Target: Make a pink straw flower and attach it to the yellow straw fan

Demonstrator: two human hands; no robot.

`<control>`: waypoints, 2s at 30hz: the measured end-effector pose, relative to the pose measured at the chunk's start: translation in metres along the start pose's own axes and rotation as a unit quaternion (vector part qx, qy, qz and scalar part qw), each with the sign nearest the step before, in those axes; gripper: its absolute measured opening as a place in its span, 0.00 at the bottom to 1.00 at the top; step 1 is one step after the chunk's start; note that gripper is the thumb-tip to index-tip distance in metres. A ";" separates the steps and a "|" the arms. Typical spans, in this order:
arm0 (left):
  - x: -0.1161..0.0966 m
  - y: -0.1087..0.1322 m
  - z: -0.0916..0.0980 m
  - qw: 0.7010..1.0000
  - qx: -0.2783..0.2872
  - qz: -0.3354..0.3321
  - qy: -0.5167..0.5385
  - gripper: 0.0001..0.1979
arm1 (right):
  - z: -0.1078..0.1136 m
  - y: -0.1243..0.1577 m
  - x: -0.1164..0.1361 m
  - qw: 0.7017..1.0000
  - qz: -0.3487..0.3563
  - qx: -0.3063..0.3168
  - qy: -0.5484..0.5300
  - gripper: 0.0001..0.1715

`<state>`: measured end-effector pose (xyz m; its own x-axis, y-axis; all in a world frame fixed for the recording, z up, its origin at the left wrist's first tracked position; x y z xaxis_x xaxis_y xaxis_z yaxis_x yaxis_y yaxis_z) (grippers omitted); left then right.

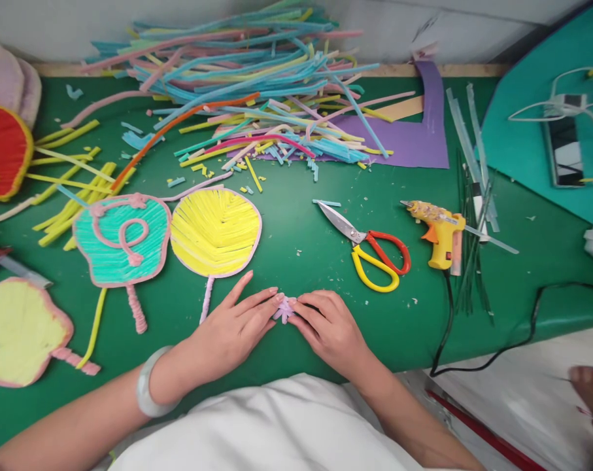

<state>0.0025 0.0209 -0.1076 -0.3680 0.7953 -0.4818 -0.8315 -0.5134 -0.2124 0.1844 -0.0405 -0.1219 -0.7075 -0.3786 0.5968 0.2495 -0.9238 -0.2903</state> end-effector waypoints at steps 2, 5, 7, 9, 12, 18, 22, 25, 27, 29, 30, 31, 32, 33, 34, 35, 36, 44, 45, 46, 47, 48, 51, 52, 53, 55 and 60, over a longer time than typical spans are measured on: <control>0.001 0.004 -0.003 1.000 0.022 -0.003 -0.008 0.18 | 0.000 0.000 -0.001 1.000 -0.004 0.001 -0.001 0.17; 0.002 0.008 -0.005 0.999 0.038 -0.011 -0.022 0.19 | 0.000 0.000 -0.001 1.000 -0.005 -0.002 -0.004 0.17; 0.001 0.009 -0.006 0.998 0.044 -0.017 -0.029 0.19 | 0.000 0.000 0.000 1.000 -0.004 -0.003 -0.003 0.16; 0.000 0.009 -0.005 0.998 0.053 -0.019 -0.035 0.18 | 0.000 -0.001 0.001 1.000 -0.001 -0.004 -0.001 0.15; -0.002 0.006 -0.003 0.998 0.053 -0.019 -0.042 0.16 | 0.000 -0.001 0.001 1.000 0.003 -0.003 0.000 0.15; -0.005 0.007 -0.004 0.997 0.049 -0.015 -0.051 0.17 | 0.000 0.000 0.001 1.000 0.009 -0.008 0.006 0.15; -0.002 0.012 -0.007 0.997 0.056 -0.023 -0.048 0.19 | 0.000 -0.001 0.002 1.000 0.004 -0.010 0.008 0.14; 0.000 0.013 -0.008 0.997 0.056 -0.025 -0.047 0.20 | 0.000 -0.002 0.003 1.000 0.005 -0.016 0.006 0.14; 0.001 0.014 -0.008 0.997 0.052 -0.028 -0.046 0.19 | 0.000 -0.002 0.003 1.000 0.007 -0.018 0.008 0.15; 0.001 0.014 -0.009 0.997 0.048 -0.031 -0.043 0.19 | 0.000 -0.002 0.002 1.000 0.008 -0.017 0.010 0.15; 0.001 0.015 -0.009 0.997 0.050 -0.032 -0.043 0.18 | 0.000 -0.002 0.002 1.000 0.008 -0.016 0.011 0.15; 0.001 0.015 -0.009 0.997 0.055 -0.033 -0.045 0.19 | -0.001 -0.002 0.002 1.000 0.007 -0.014 0.010 0.14; 0.001 0.015 -0.010 0.996 0.062 -0.034 -0.047 0.19 | -0.001 -0.002 0.003 1.000 0.006 -0.013 0.007 0.14; 0.001 0.016 -0.010 0.996 0.069 -0.034 -0.049 0.19 | -0.001 -0.002 0.003 1.000 0.005 -0.014 0.005 0.14; 0.001 0.016 -0.010 0.995 0.075 -0.034 -0.051 0.20 | 0.000 -0.003 0.003 1.000 0.004 -0.014 0.004 0.14; 0.001 0.016 -0.010 0.995 0.079 -0.033 -0.052 0.20 | 0.000 -0.003 0.003 1.000 0.004 -0.014 0.003 0.13; 0.001 0.016 -0.009 0.995 0.082 -0.031 -0.052 0.21 | 0.000 -0.003 0.003 1.000 0.005 -0.015 0.002 0.13; 0.002 0.013 -0.005 0.995 0.084 -0.042 -0.042 0.20 | -0.001 -0.001 0.001 1.000 0.004 -0.018 0.002 0.15; 0.002 0.013 -0.004 0.995 0.083 -0.043 -0.041 0.20 | -0.001 -0.001 0.001 1.000 0.005 -0.018 0.002 0.15; 0.002 0.013 -0.003 0.995 0.083 -0.043 -0.040 0.20 | -0.001 -0.001 0.001 1.000 0.005 -0.018 0.003 0.15; 0.002 0.012 -0.003 0.995 0.085 -0.043 -0.039 0.21 | -0.001 -0.001 0.001 1.000 0.005 -0.018 0.003 0.16; 0.002 0.012 -0.003 0.994 0.087 -0.043 -0.038 0.21 | -0.001 -0.001 0.001 1.000 0.005 -0.018 0.004 0.16; 0.002 0.013 -0.003 0.994 0.093 -0.045 -0.041 0.20 | -0.001 -0.001 0.000 1.000 0.002 -0.016 0.002 0.15; 0.002 0.013 -0.003 0.994 0.095 -0.044 -0.042 0.20 | -0.001 -0.001 0.000 1.000 0.001 -0.015 0.002 0.15; 0.002 0.013 -0.003 0.993 0.097 -0.043 -0.044 0.20 | -0.002 -0.001 0.000 1.000 0.001 -0.014 0.001 0.15; 0.002 0.013 -0.004 0.993 0.100 -0.042 -0.047 0.21 | -0.002 -0.001 0.000 1.000 0.003 -0.014 0.000 0.15; 0.001 0.013 -0.005 0.993 0.098 -0.040 -0.049 0.21 | -0.001 -0.001 0.000 1.000 0.007 -0.012 0.000 0.15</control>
<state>-0.0066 0.0133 -0.1145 -0.3279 0.8633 -0.3838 -0.9214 -0.3819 -0.0718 0.1832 -0.0398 -0.1227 -0.7046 -0.3908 0.5923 0.2424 -0.9170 -0.3168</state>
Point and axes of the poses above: each hand's wrist, its own y-axis away from the middle knuckle, its own z-axis out of the back of the hand, x = y × z, the point moved 3 cm from there along -y, towards the middle knuckle, and after that the axes turned 4 degrees about z, right-handed, at the moved point
